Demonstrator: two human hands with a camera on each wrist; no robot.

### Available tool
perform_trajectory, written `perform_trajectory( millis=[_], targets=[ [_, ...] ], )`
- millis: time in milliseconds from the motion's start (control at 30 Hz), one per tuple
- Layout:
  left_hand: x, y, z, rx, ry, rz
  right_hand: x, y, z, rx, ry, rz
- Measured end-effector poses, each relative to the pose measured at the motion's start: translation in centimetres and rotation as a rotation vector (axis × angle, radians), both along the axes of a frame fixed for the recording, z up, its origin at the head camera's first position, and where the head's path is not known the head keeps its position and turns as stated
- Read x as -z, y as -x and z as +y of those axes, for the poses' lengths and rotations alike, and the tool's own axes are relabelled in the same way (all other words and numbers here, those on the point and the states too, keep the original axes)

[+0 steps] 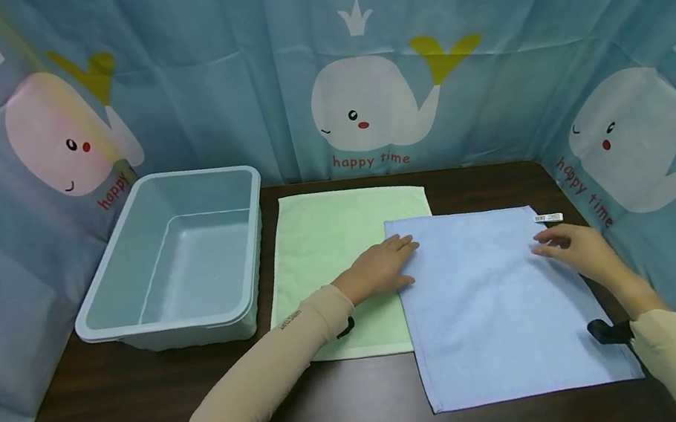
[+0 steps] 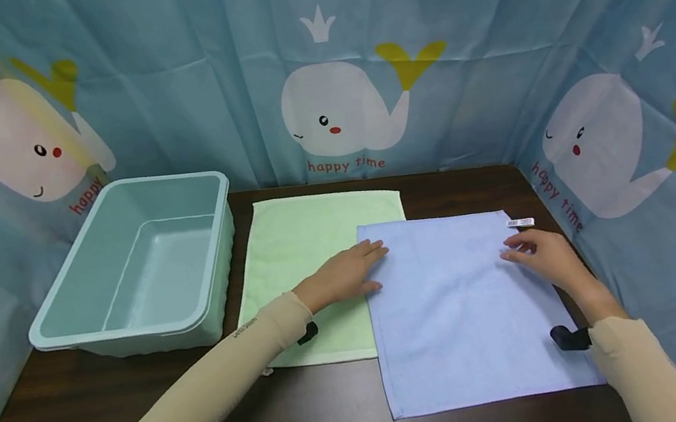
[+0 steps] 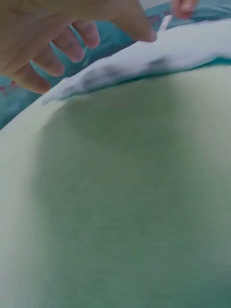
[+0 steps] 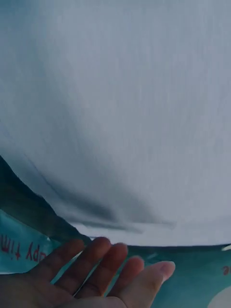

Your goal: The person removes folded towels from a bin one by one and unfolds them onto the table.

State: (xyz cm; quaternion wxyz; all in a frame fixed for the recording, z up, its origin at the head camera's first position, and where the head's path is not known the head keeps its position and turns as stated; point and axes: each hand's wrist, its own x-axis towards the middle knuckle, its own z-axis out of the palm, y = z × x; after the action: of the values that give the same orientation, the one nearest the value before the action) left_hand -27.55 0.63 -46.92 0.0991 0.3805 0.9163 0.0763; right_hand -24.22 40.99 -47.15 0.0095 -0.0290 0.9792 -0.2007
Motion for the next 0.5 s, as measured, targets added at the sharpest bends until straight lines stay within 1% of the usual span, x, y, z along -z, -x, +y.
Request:
perform_trajectory(
  millis=[100,167,233,367,433,500],
  targets=[
    [0.5,1.0,-0.3,-0.041,0.026,-0.024,0.3,-2.7,0.0,-0.026,-0.033,0.008],
    [0.7,1.4,-0.5,-0.076,0.035,-0.048,0.5,-4.2,0.0,-0.046,-0.057,0.0],
    [1.0,1.6,-0.7,-0.1,0.059,-0.06,0.7,-5.4,-0.2,-0.061,-0.071,-0.029],
    [1.3,1.8,-1.0,-0.128,0.093,-0.061,1.0,-6.8,-0.6,-0.069,-0.085,-0.11],
    [1.3,1.8,-1.1,-0.132,0.101,-0.058,1.1,-7.1,-0.8,-0.067,-0.094,-0.138],
    [1.3,1.8,-1.1,-0.138,0.108,-0.058,1.2,-7.0,-0.8,-0.067,-0.11,-0.152]
  ],
)
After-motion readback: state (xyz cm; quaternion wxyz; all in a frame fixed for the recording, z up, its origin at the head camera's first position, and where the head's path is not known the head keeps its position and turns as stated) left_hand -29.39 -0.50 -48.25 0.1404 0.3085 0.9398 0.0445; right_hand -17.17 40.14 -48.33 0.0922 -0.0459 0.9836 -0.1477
